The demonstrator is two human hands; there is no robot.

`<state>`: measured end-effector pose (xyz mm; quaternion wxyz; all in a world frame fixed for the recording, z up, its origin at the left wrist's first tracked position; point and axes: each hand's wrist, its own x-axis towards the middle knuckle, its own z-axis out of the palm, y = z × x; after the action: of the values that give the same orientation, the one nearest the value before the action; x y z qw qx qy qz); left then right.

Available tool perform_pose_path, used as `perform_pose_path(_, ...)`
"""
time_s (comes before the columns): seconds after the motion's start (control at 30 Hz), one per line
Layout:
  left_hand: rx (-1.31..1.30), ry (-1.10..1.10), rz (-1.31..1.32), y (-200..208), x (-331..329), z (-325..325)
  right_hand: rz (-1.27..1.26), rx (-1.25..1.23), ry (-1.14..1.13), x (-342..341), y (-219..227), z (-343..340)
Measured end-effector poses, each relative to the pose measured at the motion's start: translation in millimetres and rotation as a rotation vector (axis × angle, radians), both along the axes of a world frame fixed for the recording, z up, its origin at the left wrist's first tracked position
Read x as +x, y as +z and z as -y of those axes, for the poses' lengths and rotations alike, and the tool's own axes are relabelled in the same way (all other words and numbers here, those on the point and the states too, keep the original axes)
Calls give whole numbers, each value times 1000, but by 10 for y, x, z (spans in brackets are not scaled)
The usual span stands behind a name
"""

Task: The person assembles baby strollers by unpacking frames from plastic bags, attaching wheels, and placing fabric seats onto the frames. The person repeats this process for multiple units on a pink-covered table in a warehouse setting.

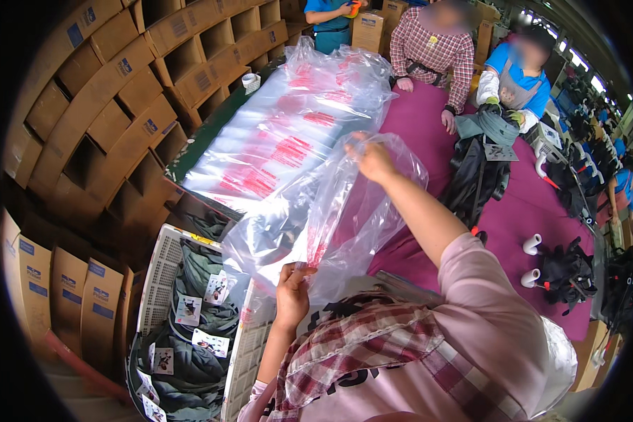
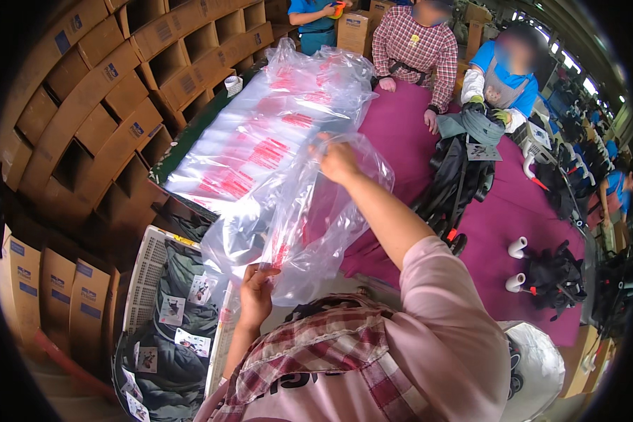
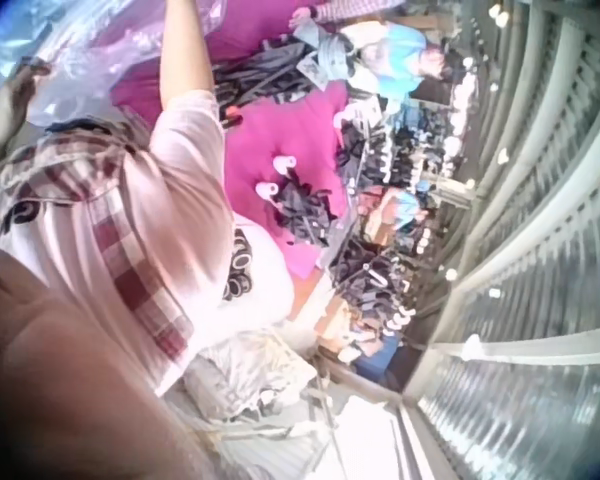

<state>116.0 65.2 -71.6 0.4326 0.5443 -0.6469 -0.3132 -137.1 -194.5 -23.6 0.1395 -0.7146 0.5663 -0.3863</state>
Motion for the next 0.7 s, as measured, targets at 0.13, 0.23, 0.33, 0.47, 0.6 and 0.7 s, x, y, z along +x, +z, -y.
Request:
perform_pose_path(0.13,-129,-99,144,-83,-93,95,-468,-15,253,107,-156,-584)
perform_pose_path(0.23,-103,-15,-64,4,-375,142,-289,-389,743,432,-321,-1433)
perform_pose_path(0.33,-182,10,-44,64,-429,201,-231,-707,742,342,-21,-1479)
perform_pose_path(0.47,-141,-140,139,294,-595,183,-397,-682,705,150,31,-1301)
perform_pose_path(0.6,-76,-244,271,159,-759,78,-918,-161,375,-290,-758,-368)
perform_pose_path(0.7,3,65,403,-472,-385,-148,-890,153,302,-609,-953,-169)
